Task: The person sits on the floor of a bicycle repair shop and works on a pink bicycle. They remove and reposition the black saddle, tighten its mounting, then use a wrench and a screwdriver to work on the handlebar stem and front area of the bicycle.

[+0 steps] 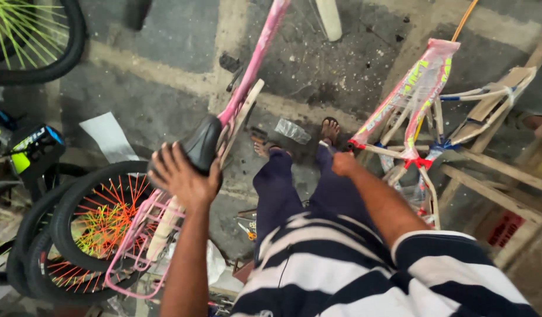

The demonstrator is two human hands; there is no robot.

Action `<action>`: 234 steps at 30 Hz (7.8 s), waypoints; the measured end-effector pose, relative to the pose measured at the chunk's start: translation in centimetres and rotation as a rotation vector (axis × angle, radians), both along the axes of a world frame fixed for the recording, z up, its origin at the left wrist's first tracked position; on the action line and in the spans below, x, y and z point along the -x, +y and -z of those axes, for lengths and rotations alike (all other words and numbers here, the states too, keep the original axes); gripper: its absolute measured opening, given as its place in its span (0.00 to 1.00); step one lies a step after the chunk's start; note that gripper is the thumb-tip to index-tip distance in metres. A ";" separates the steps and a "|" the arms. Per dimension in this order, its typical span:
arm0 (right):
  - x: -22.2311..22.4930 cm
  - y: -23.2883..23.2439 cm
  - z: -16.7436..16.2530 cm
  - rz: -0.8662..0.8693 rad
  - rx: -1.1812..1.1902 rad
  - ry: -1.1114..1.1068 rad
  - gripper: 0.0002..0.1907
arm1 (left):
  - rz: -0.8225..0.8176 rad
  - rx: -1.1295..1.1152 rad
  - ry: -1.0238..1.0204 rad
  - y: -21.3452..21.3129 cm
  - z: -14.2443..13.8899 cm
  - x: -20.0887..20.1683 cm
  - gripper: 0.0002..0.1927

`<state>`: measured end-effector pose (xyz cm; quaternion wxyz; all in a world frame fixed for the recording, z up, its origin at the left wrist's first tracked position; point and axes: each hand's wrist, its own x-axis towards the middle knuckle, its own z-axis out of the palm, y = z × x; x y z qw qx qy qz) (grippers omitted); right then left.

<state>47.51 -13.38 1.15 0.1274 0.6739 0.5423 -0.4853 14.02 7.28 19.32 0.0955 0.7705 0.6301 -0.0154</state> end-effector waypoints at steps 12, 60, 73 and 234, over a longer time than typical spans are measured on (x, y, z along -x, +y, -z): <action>3.9 -1.4 6.4 -0.237 -0.127 0.235 0.16 | 0.044 -0.110 0.022 -0.7 2.3 1.2 0.53; -22.4 -12.1 -8.1 0.756 -0.203 -0.068 0.22 | -0.125 -0.240 -0.210 3.9 2.4 -4.7 0.35; -31.6 -5.4 -12.3 0.852 -0.114 -0.220 0.23 | -0.322 1.074 -1.936 14.2 -5.4 -53.0 0.26; -31.5 18.5 -5.0 -0.667 -0.077 0.069 0.17 | -1.324 0.333 -0.728 -33.5 15.7 -30.1 0.20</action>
